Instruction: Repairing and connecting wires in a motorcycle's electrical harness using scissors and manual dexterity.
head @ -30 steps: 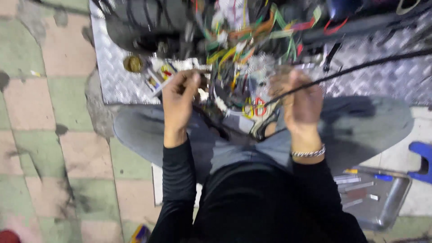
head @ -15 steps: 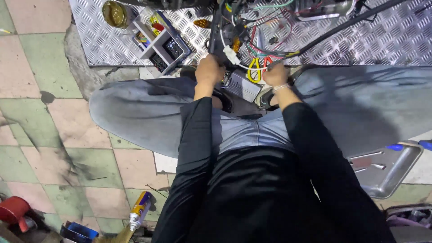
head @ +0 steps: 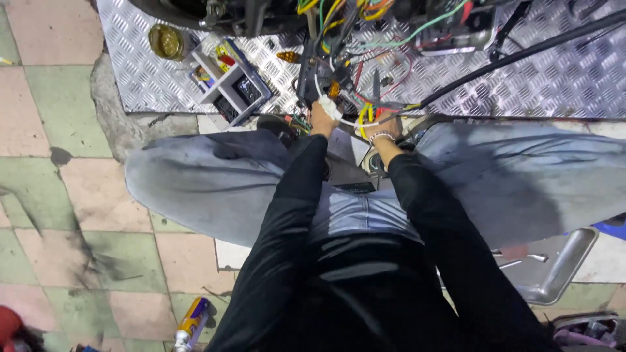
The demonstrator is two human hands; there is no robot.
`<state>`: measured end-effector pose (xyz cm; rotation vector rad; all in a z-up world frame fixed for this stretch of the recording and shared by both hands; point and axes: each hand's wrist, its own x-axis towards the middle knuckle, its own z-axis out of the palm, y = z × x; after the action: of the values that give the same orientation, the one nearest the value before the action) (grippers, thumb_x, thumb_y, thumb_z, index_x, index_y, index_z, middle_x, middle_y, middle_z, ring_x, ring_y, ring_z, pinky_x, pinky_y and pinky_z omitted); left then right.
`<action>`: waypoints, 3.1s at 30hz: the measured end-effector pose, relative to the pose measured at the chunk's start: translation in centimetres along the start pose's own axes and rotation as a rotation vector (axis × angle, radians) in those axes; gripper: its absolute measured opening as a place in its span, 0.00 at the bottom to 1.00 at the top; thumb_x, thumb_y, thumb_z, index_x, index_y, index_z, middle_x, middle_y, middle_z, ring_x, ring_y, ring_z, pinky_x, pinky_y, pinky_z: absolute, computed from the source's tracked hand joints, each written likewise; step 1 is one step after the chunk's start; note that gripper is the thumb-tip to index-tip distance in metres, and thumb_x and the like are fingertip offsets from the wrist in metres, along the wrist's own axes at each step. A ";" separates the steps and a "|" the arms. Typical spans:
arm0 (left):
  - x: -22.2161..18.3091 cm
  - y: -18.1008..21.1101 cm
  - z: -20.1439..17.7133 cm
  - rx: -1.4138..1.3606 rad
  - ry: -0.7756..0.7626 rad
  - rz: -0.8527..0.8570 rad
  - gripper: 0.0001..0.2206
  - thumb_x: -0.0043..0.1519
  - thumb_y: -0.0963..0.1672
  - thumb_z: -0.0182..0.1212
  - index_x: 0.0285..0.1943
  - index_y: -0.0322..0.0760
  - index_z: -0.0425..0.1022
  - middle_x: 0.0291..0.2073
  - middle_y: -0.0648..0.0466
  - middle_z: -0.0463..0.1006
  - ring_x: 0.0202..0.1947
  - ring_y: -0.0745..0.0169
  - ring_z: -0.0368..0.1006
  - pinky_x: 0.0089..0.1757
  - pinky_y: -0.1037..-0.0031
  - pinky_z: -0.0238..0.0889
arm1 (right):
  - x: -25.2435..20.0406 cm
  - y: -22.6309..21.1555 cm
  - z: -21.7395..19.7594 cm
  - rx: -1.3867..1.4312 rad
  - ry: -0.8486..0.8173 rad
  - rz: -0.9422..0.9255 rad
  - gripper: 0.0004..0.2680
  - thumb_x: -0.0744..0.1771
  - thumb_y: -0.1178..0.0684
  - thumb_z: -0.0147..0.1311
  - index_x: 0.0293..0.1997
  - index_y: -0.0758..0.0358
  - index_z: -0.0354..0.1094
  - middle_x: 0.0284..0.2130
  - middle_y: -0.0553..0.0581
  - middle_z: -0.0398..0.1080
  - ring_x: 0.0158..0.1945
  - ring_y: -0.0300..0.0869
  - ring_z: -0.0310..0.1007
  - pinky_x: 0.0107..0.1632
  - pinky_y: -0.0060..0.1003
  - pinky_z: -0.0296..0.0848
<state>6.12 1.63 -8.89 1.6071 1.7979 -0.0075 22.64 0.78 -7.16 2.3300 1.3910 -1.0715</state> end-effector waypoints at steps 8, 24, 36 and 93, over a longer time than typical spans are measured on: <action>9.8 0.9 14.8 -0.649 0.872 -0.555 0.14 0.63 0.47 0.60 0.49 0.31 0.77 0.37 0.39 0.80 0.41 0.47 0.78 0.44 0.66 0.72 | -1.5 0.3 -2.7 0.016 -0.079 0.016 0.20 0.64 0.47 0.59 0.60 0.67 0.66 0.55 0.70 0.71 0.62 0.61 0.70 0.61 0.56 0.72; 1.5 6.7 -0.7 -0.525 0.593 0.012 0.08 0.55 0.43 0.65 0.28 0.32 0.80 0.22 0.41 0.79 0.29 0.35 0.78 0.33 0.53 0.71 | 1.1 -2.5 -5.2 0.418 0.089 -0.561 0.16 0.73 0.45 0.42 0.53 0.72 0.70 0.48 0.79 0.73 0.58 0.67 0.69 0.63 0.61 0.67; -15.9 10.4 -17.9 -1.068 0.317 0.139 0.10 0.61 0.43 0.69 0.30 0.33 0.74 0.17 0.46 0.71 0.22 0.60 0.67 0.30 0.66 0.65 | -20.5 -4.4 -20.3 0.461 -0.021 -0.758 0.10 0.70 0.51 0.52 0.29 0.58 0.75 0.19 0.56 0.74 0.34 0.44 0.78 0.41 0.42 0.75; -20.4 12.3 -31.1 -1.296 0.322 0.415 0.19 0.59 0.34 0.59 0.61 0.34 0.73 0.46 0.51 0.81 0.44 0.68 0.76 0.39 0.83 0.65 | -23.6 -10.4 -30.4 1.413 -0.259 -0.990 0.07 0.73 0.44 0.48 0.43 0.52 0.60 0.17 0.41 0.48 0.21 0.28 0.44 0.26 0.24 0.45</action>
<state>0.84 0.73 29.89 0.9423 1.1138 1.3628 21.62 6.35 32.28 1.6577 2.0493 -3.3305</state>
